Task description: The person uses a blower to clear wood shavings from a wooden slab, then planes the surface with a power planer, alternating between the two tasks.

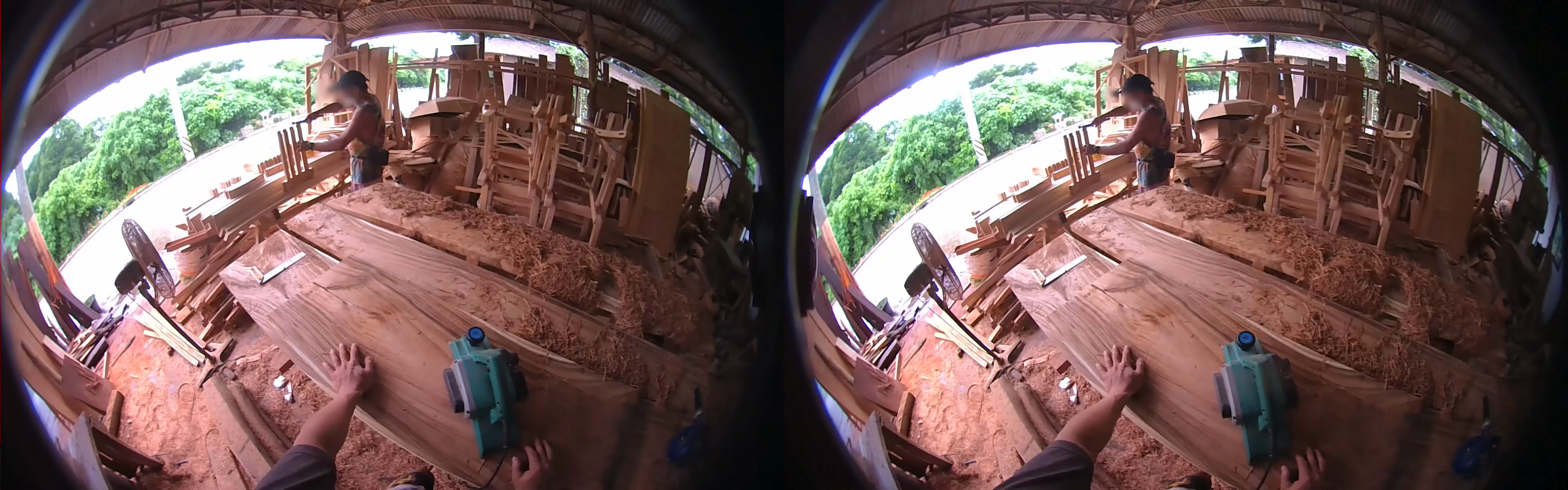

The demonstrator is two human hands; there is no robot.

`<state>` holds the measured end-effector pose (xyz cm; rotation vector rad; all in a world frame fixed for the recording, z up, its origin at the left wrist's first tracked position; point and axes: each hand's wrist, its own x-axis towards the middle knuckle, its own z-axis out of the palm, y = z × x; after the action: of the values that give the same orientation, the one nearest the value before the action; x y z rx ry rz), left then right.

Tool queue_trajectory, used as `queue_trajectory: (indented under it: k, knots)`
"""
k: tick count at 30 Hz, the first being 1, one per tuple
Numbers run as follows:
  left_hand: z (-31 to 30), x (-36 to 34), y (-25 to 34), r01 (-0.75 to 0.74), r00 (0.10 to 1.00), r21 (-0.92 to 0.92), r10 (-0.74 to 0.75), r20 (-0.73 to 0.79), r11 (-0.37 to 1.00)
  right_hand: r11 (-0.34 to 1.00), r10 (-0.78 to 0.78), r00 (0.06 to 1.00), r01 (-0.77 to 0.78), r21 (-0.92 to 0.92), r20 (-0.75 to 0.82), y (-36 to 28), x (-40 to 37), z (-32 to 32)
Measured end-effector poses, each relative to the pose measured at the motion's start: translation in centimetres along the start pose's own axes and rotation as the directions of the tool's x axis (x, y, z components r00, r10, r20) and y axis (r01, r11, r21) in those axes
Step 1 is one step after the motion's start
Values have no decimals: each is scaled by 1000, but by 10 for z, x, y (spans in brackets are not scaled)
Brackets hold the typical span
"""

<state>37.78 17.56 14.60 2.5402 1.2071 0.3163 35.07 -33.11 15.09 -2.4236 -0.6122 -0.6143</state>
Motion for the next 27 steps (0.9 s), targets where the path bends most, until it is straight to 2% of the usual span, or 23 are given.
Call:
queue_trajectory:
  k: [20,27]
  knots:
    - [1,0,0,-8,1000,-14,8,-10,1000,1000,1,999,-1,2,45,-9,9,-10]
    - [0,1,-2,-9,1000,-13,9,1,1000,1000,-30,1000,30,4,8,-4,7,-2]
